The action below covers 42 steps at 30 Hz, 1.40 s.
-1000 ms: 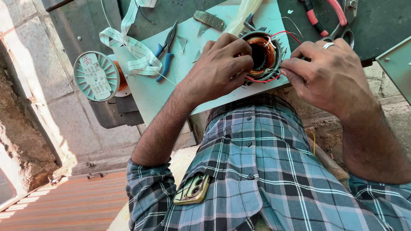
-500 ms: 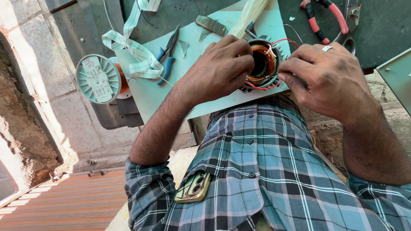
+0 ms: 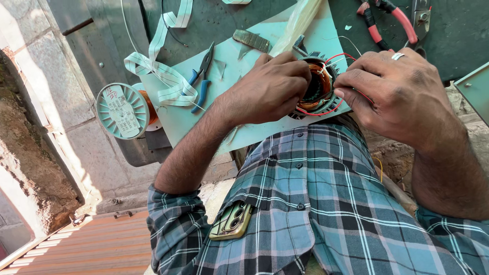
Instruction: The person works on an electrical motor stator, stripping wire insulation with pliers and twisting connections by hand. They repeatedly adjust and secure the copper windings within the stator slots using pliers and their fingers.
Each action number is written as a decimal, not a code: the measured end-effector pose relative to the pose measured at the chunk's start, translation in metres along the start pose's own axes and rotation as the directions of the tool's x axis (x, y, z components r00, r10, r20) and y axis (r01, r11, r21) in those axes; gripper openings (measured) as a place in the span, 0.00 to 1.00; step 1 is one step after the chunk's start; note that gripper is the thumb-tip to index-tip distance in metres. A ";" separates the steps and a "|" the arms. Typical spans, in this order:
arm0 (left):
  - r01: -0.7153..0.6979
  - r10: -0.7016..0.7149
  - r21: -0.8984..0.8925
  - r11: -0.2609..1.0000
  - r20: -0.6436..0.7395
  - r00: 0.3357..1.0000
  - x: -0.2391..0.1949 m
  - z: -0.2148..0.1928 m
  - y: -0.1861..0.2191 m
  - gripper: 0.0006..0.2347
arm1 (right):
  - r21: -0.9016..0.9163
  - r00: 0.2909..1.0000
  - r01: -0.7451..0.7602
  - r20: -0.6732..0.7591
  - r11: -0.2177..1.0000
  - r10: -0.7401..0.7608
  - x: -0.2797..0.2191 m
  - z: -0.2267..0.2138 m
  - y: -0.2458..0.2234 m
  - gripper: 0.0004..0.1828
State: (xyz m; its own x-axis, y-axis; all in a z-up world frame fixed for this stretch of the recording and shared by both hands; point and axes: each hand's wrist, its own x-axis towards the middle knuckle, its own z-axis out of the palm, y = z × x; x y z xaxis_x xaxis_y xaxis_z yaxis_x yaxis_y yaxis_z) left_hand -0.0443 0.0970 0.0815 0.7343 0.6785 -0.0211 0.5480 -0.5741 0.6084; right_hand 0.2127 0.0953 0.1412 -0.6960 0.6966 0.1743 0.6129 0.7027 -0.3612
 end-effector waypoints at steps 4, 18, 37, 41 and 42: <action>-0.049 0.050 0.040 0.998 -0.031 0.998 -0.001 0.001 -0.002 0.03 | -0.005 0.998 -0.036 0.048 0.999 0.036 0.001 0.001 -0.003 0.07; -0.016 0.014 0.077 0.997 0.027 1.000 -0.008 0.000 0.001 0.04 | -0.017 0.996 -0.069 0.054 0.997 0.070 -0.017 0.022 -0.007 0.08; -0.023 0.018 0.194 0.981 0.029 0.999 -0.013 -0.001 0.013 0.05 | 0.045 0.986 -0.153 0.077 0.987 0.150 -0.022 0.032 -0.008 0.08; -0.039 0.049 0.221 0.975 -0.039 0.998 -0.015 0.001 0.016 0.10 | 0.050 0.983 -0.162 0.099 0.986 0.157 -0.020 0.031 -0.005 0.10; -0.049 0.064 0.219 0.974 -0.060 0.996 -0.016 0.001 0.017 0.11 | 0.052 0.982 -0.159 0.110 0.986 0.153 -0.019 0.031 -0.004 0.11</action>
State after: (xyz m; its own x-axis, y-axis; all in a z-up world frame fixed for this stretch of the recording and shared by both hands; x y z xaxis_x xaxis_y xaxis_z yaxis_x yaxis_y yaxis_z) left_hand -0.0460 0.0757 0.0912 0.7425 0.6666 0.0654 0.5856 -0.6935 0.4197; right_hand 0.2123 0.0748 0.1110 -0.6309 0.7757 0.0147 0.6960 0.5743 -0.4311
